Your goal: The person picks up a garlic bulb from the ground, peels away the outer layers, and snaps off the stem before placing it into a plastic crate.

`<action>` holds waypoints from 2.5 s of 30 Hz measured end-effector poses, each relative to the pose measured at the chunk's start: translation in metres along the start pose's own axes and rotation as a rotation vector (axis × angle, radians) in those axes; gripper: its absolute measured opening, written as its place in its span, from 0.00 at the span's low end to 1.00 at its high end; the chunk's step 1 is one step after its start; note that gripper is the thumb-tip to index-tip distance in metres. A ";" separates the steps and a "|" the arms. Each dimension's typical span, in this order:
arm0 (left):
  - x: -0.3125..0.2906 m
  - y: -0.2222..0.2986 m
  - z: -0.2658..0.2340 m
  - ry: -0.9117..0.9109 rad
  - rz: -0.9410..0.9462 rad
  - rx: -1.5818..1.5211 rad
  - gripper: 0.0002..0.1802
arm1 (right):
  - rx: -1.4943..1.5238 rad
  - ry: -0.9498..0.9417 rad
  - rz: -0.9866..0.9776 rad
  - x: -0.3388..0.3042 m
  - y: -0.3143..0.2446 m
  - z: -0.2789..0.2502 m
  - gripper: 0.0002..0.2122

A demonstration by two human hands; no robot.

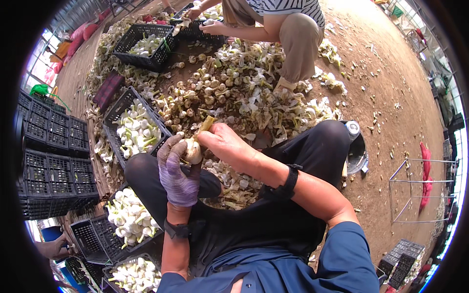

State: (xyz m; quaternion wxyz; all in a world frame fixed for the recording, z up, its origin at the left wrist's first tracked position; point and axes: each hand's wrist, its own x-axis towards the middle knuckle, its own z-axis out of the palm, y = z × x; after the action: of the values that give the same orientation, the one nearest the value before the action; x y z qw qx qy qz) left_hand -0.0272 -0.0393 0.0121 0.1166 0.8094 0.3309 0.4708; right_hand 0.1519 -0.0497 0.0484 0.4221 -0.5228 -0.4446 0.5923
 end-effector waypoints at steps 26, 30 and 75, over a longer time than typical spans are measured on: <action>0.004 0.010 0.001 0.056 -0.810 -1.198 0.36 | -0.364 -0.259 -0.544 -0.003 0.012 -0.021 0.14; -0.003 0.000 0.005 -0.011 -0.731 -0.944 0.39 | -0.266 -0.168 -0.339 -0.012 0.011 -0.014 0.11; -0.013 -0.016 0.000 -0.190 -0.781 -1.390 0.48 | 0.707 0.063 0.084 -0.004 0.011 -0.025 0.09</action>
State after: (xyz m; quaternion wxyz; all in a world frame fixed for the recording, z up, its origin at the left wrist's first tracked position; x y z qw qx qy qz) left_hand -0.0384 -0.0357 -0.0045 0.7780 0.4140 0.2099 0.4234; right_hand 0.1762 -0.0538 0.0369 0.5657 -0.3803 -0.1768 0.7100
